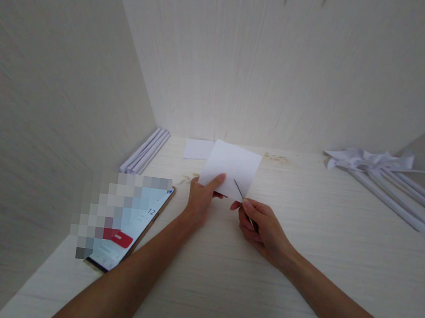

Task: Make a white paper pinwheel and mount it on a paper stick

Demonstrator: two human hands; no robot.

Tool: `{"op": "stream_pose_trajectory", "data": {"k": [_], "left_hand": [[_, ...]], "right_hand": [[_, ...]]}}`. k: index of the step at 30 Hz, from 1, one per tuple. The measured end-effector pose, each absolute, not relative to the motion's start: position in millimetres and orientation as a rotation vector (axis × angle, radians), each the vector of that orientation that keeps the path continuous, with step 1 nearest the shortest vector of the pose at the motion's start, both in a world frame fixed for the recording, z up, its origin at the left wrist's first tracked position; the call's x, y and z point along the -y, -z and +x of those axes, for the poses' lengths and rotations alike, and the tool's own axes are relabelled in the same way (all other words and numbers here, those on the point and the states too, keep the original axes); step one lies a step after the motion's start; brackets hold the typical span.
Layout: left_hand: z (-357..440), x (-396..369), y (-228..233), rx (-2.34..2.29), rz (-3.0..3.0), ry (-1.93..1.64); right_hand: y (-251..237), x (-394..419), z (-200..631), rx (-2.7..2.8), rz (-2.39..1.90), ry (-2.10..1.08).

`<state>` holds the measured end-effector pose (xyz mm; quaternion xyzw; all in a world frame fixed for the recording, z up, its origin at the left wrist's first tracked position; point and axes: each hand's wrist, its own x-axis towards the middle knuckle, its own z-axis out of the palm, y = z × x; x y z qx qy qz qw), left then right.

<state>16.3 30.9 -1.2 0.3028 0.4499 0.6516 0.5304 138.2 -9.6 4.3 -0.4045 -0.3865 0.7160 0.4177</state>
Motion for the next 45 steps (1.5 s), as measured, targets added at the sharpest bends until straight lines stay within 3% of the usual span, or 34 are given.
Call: {"op": "stream_pose_trajectory", "data": {"k": [45], "left_hand": [[18.1,-27.8,-0.9,-1.072,0.746,-1.486]], "right_hand": [[2.4,7.8,135.4,0.942,-1.015,-1.748]]}}
